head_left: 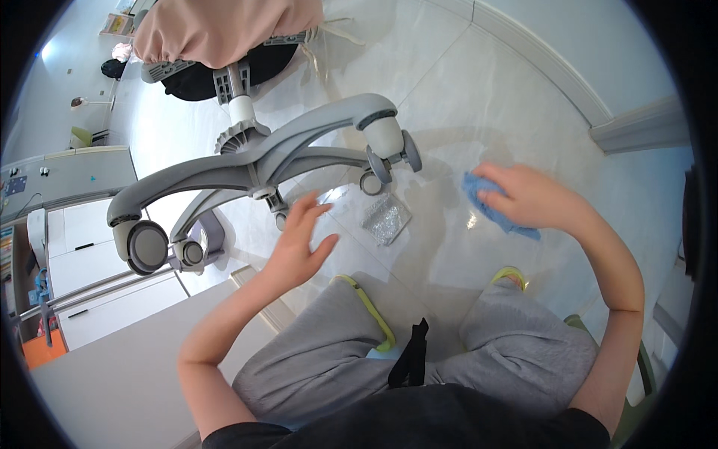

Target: The person sits on the floor and cleans the wheels and base of an office chair using a blue cloth and a steel wool pad. They wipe each wheel and the connecting arms, then scrub the wheel surfaces with the steel wool before wiping again.

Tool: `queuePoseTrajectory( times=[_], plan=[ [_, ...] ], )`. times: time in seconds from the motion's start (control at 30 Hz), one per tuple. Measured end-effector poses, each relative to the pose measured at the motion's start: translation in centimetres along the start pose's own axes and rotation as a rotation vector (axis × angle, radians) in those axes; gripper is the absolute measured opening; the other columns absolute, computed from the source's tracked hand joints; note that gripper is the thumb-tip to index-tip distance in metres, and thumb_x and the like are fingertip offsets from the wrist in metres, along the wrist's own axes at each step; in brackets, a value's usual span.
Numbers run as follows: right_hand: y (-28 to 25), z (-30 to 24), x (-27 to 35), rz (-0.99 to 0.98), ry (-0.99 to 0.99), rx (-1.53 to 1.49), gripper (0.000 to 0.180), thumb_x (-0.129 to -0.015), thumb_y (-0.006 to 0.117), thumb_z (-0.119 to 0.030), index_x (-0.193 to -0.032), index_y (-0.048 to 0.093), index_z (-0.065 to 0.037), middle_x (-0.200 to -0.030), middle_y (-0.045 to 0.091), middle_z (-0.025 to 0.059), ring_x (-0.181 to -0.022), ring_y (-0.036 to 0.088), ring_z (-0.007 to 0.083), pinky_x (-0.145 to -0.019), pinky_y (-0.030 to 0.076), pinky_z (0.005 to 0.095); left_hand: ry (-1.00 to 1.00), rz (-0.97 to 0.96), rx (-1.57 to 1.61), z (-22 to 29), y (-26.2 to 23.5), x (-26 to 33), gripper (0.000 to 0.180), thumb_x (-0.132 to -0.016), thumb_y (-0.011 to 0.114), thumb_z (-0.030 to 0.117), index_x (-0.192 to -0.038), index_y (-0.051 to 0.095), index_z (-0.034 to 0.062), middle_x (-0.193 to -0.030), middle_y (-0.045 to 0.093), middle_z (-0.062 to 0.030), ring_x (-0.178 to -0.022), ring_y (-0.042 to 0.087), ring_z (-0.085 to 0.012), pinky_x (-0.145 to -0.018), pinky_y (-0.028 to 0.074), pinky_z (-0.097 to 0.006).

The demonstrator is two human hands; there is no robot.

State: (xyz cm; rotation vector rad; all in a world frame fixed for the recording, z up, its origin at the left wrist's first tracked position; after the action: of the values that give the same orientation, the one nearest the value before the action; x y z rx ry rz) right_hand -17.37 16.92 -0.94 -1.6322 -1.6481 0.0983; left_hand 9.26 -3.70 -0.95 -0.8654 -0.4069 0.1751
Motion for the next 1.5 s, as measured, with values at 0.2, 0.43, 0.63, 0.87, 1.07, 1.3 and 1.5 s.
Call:
queuePoseTrajectory(
  times=[0.2,0.43,0.63,0.87,1.07,1.3,1.5],
  plan=[
    [6.8,4.0,-1.4,0.007,-0.142,0.454,0.041,-0.088,0.058,-0.026,-0.122,0.05,-0.004,-0.108,0.061,0.0161,-0.097,0.058,0.0336,-0.083,0.047,0.0416,0.001,-0.049,-0.19,-7.8,11.0,-4.5,0.047,-0.082,0.066,0.023,-0.12,0.049,0.0009,-0.112,0.055,-0.0209,-0.105,0.053,-0.0385,-0.088,0.045,-0.042],
    [14.4,2.6,-7.0,-0.249,-0.319,0.125,0.041,-0.089,0.058,-0.025,-0.122,0.051,-0.002,-0.109,0.06,0.0164,-0.099,0.058,0.0349,-0.083,0.047,0.0436,-0.216,0.061,-0.225,-10.6,18.0,-5.0,0.049,-0.076,0.071,0.023,-0.116,0.051,0.0021,-0.103,0.056,-0.0183,-0.097,0.055,-0.0361,-0.083,0.047,-0.043],
    [20.9,3.8,-11.3,0.241,-0.24,-0.122,0.052,-0.092,0.055,-0.032,-0.129,0.041,0.003,-0.11,0.059,0.0178,-0.101,0.059,0.0331,-0.086,0.047,0.041,-0.331,0.061,0.2,-9.5,18.3,-4.8,0.033,-0.08,0.068,0.019,-0.104,0.053,0.0022,-0.095,0.058,-0.0152,-0.086,0.057,-0.0281,-0.075,0.047,-0.038],
    [16.9,-2.4,-6.4,0.089,-0.161,-1.037,0.046,-0.097,0.049,-0.023,-0.135,0.036,-0.001,-0.125,0.053,0.0151,-0.114,0.052,0.0244,-0.092,0.045,0.0349,-0.125,-0.041,0.839,3.0,11.1,-1.7,0.025,-0.087,0.06,0.009,-0.11,0.053,0.0025,-0.1,0.06,-0.0148,-0.09,0.06,-0.0212,-0.079,0.048,-0.031],
    [5.0,-2.3,0.8,0.67,-0.499,-0.243,0.044,-0.084,0.06,-0.002,-0.126,0.049,-0.007,-0.113,0.056,0.0116,-0.094,0.059,0.0219,-0.082,0.047,0.0312,0.398,0.063,0.229,8.1,-0.9,-2.5,0.045,-0.077,0.068,0.0,-0.119,0.054,0.0019,-0.129,0.049,-0.0156,-0.114,0.053,-0.0278,-0.095,0.044,-0.036],
    [-1.7,-12.0,-2.1,0.813,-0.68,0.45,0.039,-0.065,0.067,0.003,-0.101,0.065,-0.013,-0.095,0.054,0.004,-0.068,0.058,0.0184,-0.053,0.047,0.0285,0.619,0.485,-0.282,7.4,-5.5,-9.6,0.055,-0.08,0.064,0.017,-0.132,0.047,0.0099,-0.137,0.045,-0.0116,-0.129,0.038,-0.0303,-0.11,0.017,-0.051],
    [-0.8,-11.3,-4.0,0.733,-0.662,0.455,0.048,-0.062,0.063,0.009,-0.106,0.066,-0.011,-0.092,0.051,0.0061,-0.062,0.054,0.0188,-0.051,0.044,0.0301,0.544,0.329,-0.13,5.5,-4.6,-11.1,0.051,-0.083,0.058,0.012,-0.133,0.045,0.0131,-0.133,0.047,-0.0044,-0.128,0.04,-0.0206,-0.112,0.005,-0.049]
  ],
)
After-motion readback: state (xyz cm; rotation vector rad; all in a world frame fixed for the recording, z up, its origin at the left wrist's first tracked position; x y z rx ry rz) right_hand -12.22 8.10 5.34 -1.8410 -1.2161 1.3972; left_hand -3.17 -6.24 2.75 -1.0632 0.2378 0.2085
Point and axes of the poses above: each hand's wrist, its own x-axis away from the middle knuckle, its own y-axis out of the palm, z = x × y, the point moved 5 cm from there along -x, towards the middle knuckle
